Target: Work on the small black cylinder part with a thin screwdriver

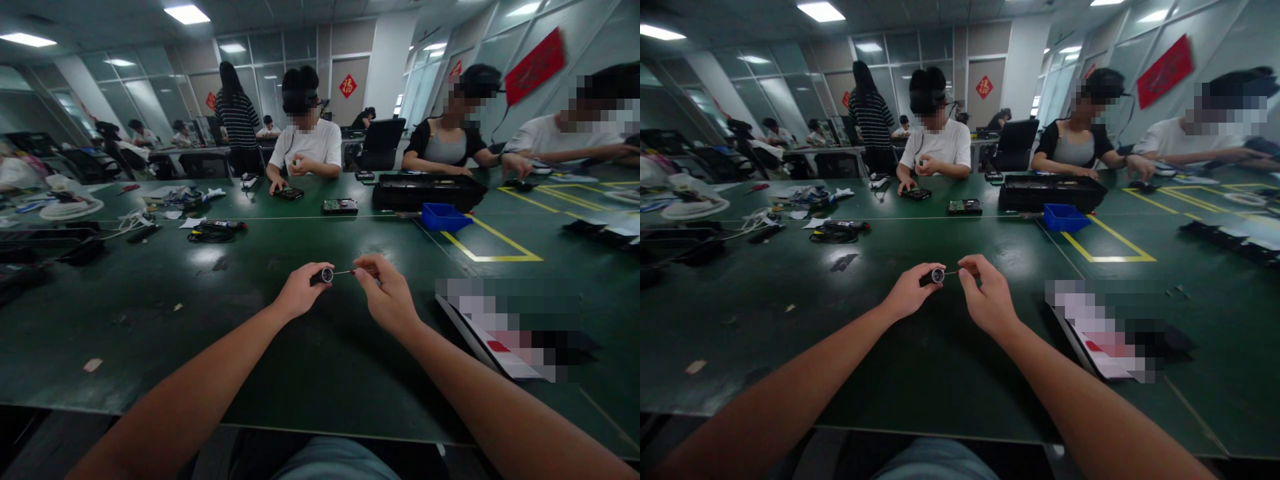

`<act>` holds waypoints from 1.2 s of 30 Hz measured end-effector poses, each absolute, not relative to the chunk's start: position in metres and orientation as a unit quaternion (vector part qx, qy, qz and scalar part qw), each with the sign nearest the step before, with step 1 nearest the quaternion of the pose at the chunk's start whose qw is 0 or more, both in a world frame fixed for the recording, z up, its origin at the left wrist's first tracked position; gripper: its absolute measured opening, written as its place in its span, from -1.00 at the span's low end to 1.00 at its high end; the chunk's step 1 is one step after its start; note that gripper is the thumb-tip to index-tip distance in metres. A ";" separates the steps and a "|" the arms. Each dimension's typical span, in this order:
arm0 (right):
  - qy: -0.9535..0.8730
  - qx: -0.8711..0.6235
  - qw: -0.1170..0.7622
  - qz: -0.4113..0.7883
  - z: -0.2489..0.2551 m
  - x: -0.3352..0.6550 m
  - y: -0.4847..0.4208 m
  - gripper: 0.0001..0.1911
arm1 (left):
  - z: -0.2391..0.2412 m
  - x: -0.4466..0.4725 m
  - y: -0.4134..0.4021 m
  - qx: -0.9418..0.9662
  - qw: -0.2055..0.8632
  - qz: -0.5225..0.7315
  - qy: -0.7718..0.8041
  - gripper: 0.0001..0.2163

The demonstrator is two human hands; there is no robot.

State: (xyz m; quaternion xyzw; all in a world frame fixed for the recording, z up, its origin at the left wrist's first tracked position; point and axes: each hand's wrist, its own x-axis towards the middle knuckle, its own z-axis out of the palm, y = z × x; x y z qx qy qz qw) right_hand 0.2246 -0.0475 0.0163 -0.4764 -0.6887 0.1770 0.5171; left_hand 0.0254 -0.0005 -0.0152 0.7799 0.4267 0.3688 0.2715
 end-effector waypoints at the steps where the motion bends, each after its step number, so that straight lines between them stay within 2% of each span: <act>1: -0.689 -0.478 0.515 0.179 0.016 0.224 -0.048 -0.85 | -0.015 0.026 -0.001 0.780 0.273 0.367 0.428 -0.66; 4: -0.681 -0.491 0.509 0.188 0.017 0.225 -0.049 -0.78 | -0.013 0.026 -0.002 0.781 0.273 0.360 0.431 -0.66; 8: -0.661 -0.526 0.497 0.197 0.018 0.225 -0.049 -0.53 | -0.013 0.024 -0.001 0.783 0.266 0.368 0.426 -0.65; 10: -0.659 -0.545 0.483 0.186 0.018 0.225 -0.048 -0.49 | -0.014 0.023 -0.001 0.782 0.265 0.369 0.426 -0.64; 15: -0.670 -0.555 0.465 0.163 0.017 0.224 -0.047 -0.59 | -0.014 0.023 0.000 0.783 0.264 0.364 0.429 -0.65; 21: -0.680 -0.520 0.478 0.197 0.017 0.226 -0.049 -0.68 | -0.014 0.023 -0.001 0.785 0.267 0.361 0.427 -0.65; 26: -0.678 -0.545 0.455 0.189 0.018 0.224 -0.048 -0.61 | -0.013 0.023 0.000 0.784 0.262 0.361 0.432 -0.64; 36: -0.672 -0.537 0.464 0.211 0.015 0.224 -0.049 -0.71 | -0.015 0.022 0.002 0.784 0.261 0.357 0.436 -0.64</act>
